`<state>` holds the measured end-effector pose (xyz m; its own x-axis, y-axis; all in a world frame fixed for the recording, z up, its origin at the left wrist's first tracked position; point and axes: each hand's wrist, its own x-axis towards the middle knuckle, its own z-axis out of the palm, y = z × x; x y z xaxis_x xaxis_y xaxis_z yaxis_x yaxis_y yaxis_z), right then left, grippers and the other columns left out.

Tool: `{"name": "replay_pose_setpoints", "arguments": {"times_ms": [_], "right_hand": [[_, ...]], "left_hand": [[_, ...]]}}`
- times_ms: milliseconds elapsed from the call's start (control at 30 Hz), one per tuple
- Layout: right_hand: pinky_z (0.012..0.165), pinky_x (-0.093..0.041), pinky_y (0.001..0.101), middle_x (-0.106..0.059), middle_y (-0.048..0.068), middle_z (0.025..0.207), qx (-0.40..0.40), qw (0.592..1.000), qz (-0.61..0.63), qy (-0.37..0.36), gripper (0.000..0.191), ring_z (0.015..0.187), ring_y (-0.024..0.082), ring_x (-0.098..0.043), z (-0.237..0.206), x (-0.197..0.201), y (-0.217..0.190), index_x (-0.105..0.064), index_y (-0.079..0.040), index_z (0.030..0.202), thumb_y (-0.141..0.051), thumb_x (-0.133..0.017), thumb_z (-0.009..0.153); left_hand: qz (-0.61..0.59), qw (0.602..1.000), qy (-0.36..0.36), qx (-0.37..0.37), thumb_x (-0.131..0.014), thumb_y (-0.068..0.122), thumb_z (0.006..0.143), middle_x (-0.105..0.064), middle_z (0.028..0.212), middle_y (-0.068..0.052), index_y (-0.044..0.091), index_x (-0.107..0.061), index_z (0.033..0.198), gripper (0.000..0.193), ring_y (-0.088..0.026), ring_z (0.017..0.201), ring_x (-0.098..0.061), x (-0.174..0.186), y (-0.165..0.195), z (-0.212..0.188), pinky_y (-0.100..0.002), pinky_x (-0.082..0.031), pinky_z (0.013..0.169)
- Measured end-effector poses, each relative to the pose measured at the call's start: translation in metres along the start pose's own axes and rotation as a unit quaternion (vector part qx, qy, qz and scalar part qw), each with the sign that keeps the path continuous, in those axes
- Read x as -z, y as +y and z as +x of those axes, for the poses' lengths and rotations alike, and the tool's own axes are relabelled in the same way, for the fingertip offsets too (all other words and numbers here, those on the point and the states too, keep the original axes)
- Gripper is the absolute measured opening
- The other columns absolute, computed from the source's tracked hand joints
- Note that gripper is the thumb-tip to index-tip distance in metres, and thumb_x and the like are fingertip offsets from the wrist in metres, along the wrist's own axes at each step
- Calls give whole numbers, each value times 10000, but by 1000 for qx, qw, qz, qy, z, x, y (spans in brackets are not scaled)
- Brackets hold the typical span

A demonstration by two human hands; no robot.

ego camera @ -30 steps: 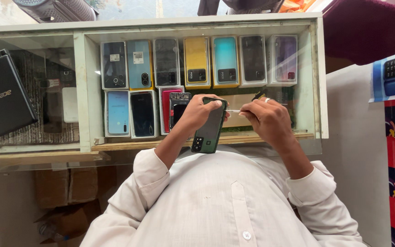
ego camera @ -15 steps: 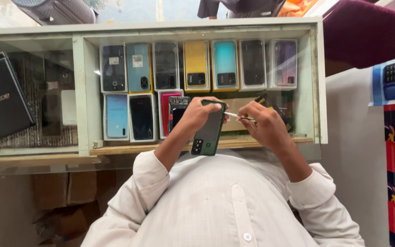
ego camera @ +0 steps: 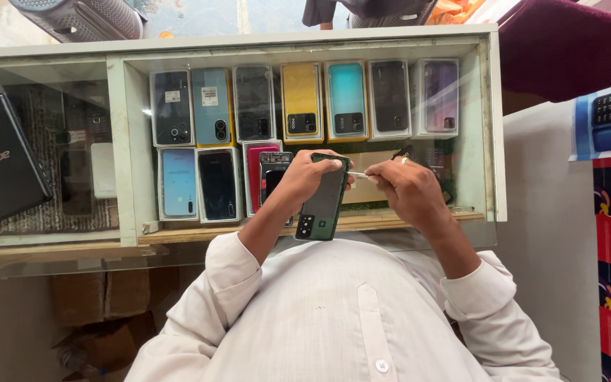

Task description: The person uses a screwdriver to remove screws from the back of a green smartphone. They then use a prying tool to separate the back cover from the phone body, working along the edges to detach it.

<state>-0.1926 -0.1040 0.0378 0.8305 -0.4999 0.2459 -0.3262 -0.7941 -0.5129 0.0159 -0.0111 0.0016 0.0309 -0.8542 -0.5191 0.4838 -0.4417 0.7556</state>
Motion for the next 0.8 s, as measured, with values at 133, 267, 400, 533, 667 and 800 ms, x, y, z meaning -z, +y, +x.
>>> {"name": "replay_pose_setpoints", "arguments": {"times_ms": [133,267,400,533,667,800], "right_hand": [[602,-517,311,-675,53,724,-212,959,151,-108,166,622,168,-636,1,0,-2,-729,-89,1100,-102,-731,935],[593,-493,311,-688,62,781,-200,960,160,-110,199,643,183,-614,4,4,-3,-762,-75,1049,-63,-786,852],[627,-524,302,-722,62,853,-142,976,154,-53,181,702,158,-676,3,3,-5,-768,-70,1023,-41,-771,844],[673,-525,342,-732,73,836,-67,996,63,-9,131,747,196,-676,-1,-1,-6,-775,-76,1020,-46,-754,894],[684,-561,312,-739,78,839,-87,991,99,-30,197,745,161,-712,-4,-5,-7,-743,-70,1093,-5,-664,925],[635,-548,285,-736,61,749,-197,962,164,-90,170,675,119,-704,-6,-9,-5,-707,-69,1111,-24,-638,962]], "left_hand": [[-2,1000,0,14,-588,128,921,-779,911,-159,-32,-736,1096,280,-219,792,-763,1,2,-2,-324,-619,708],[-1,1000,0,20,-593,141,920,-781,914,-160,-28,-739,1105,290,-215,796,-768,1,2,-2,-326,-620,709],[2,1000,-7,6,-602,140,921,-782,909,-165,-38,-738,1102,289,-217,791,-766,1,0,-2,-325,-621,711],[22,1000,3,6,-596,145,919,-779,901,-151,-27,-746,1099,291,-208,779,-756,2,-1,-3,-321,-616,695],[15,1000,-2,-2,-581,133,917,-778,897,-147,-25,-741,1096,287,-210,776,-758,4,1,-6,-323,-614,687],[10,1000,-2,-13,-572,124,919,-780,900,-153,-31,-741,1099,291,-211,779,-759,5,1,-8,-320,-611,688]]}}
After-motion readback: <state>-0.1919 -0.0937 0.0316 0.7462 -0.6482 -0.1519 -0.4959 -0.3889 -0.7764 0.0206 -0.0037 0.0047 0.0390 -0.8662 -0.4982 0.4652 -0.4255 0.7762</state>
